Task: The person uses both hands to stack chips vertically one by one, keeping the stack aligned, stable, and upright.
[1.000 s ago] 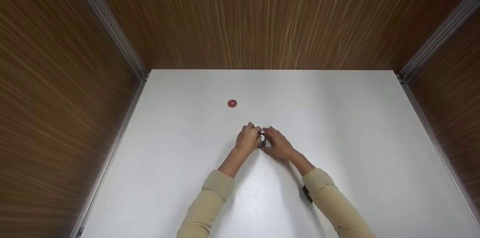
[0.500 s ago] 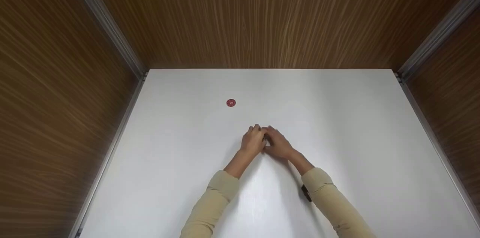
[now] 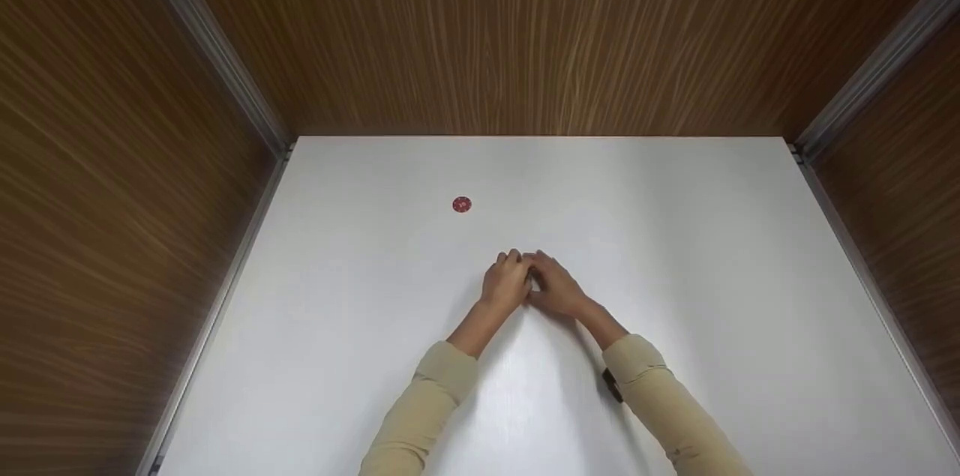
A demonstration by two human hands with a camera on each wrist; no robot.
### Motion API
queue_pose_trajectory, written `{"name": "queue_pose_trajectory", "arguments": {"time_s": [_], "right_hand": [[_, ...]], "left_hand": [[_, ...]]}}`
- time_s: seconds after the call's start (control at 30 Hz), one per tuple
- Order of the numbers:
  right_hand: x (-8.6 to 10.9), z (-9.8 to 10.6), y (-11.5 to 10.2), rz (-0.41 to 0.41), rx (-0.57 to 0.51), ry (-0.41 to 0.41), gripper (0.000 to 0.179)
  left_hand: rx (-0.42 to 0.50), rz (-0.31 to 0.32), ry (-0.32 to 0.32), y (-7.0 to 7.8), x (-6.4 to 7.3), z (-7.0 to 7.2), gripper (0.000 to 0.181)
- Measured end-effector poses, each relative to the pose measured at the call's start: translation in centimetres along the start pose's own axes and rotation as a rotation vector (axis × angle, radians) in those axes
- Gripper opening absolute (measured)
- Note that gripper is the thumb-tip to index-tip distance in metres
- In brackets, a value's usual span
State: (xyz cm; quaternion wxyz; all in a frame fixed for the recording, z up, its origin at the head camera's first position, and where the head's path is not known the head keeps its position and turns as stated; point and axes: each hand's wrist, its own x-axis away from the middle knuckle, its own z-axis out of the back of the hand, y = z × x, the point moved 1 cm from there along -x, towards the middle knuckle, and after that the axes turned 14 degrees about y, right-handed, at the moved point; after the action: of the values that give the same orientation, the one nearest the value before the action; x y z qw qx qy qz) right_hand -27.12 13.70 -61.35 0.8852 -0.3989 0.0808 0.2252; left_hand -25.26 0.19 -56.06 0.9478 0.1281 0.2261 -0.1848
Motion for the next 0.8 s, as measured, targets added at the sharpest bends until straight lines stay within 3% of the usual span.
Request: {"name": "queue_pose_trajectory", "arguments": {"time_s": [0.27,0.6,0.8], "right_hand": [[-0.2,0.1,-0.1,0.011,0.013,-0.003,0.059],[0.0,0.1,-0.4,-0.063,0.016,-0.037,0.059],[0.0,0.0,-0.4,-0.081,0.012,-0.023,0.054]], "left_hand": [[0.037,0.049,-0.043,-0.3,0.0,0.1,0.026],[0.132,0.183,-0.204,-2.0,0.7,-0.2,0.058],[0.144,0.176,-0.202,-3.4,1.9,-1.2,0.049]]}}
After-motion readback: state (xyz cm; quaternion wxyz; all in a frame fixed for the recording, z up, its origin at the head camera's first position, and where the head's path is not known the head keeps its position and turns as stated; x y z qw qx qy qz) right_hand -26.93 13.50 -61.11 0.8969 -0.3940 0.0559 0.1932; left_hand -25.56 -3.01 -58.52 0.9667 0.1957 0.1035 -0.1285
